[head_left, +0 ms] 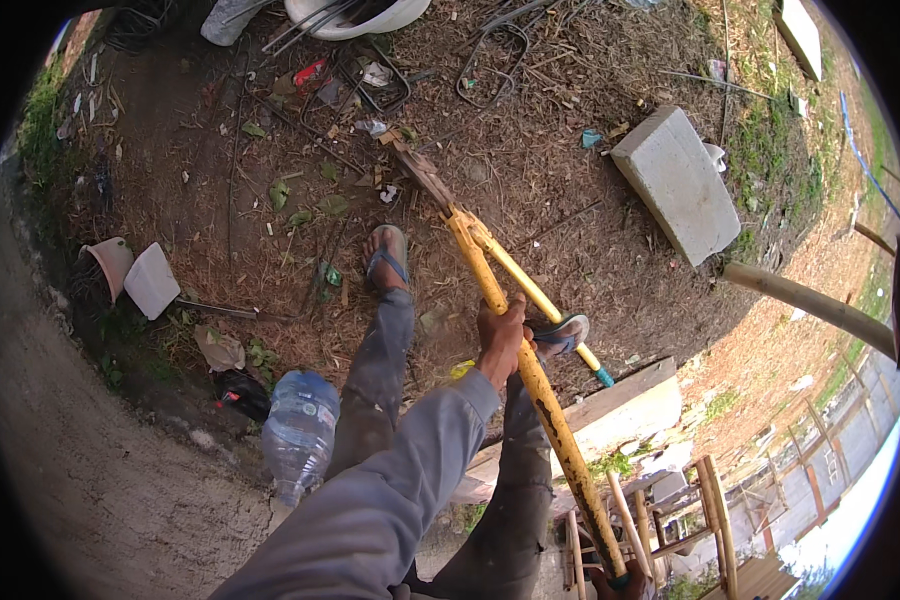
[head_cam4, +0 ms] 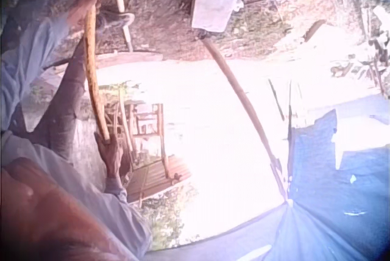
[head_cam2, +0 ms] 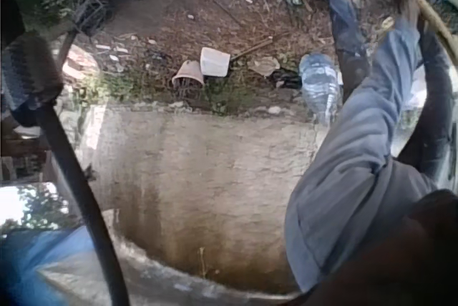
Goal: The person uses large yellow bolt cutters to repeatedly cut small metal rods on the ground. After cutting several pieces, the person places the cutters down and picks up a long metal rod, moving it toward a nearby wooden structure.
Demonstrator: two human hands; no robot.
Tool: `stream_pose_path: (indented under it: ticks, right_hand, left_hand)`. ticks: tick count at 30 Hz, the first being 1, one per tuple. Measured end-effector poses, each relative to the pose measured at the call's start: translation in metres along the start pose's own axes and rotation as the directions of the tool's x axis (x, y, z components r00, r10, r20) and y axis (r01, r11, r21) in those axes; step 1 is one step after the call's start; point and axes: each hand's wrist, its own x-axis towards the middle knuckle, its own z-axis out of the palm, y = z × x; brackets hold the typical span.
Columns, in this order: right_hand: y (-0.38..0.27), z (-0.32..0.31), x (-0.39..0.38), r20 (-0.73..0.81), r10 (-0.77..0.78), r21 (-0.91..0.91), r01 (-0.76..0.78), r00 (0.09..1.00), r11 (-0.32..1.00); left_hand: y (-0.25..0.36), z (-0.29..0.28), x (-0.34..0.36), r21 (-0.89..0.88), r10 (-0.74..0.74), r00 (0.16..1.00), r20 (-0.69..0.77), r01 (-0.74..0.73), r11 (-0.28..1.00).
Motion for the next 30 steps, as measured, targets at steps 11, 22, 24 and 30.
stream_pose_path:
  ticks: [11,22,24,30]
  right_hand:
    - [0.065,0.008,0.073,-0.089,-0.219,-0.053,0.215,0.972,0.975]
    - [0.123,0.012,0.156,-0.182,-0.407,-0.032,0.408,0.895,0.912]
    - [0.127,0.013,0.168,-0.168,-0.444,-0.031,0.446,0.88,0.895]
    - [0.148,0.038,0.205,-0.242,-0.44,0.2,0.488,0.865,0.849]
  left_hand:
    - [-0.029,-0.002,0.04,0.089,-0.021,0.999,0.046,0.017,0.996]
    - [-0.04,0.007,0.103,0.207,0.119,0.989,0.088,-0.135,0.969]
    - [-0.042,0.006,0.109,0.22,0.158,0.985,0.075,-0.171,0.96]
    - [-0.059,0.007,0.122,0.289,0.331,0.943,0.039,-0.328,0.899]
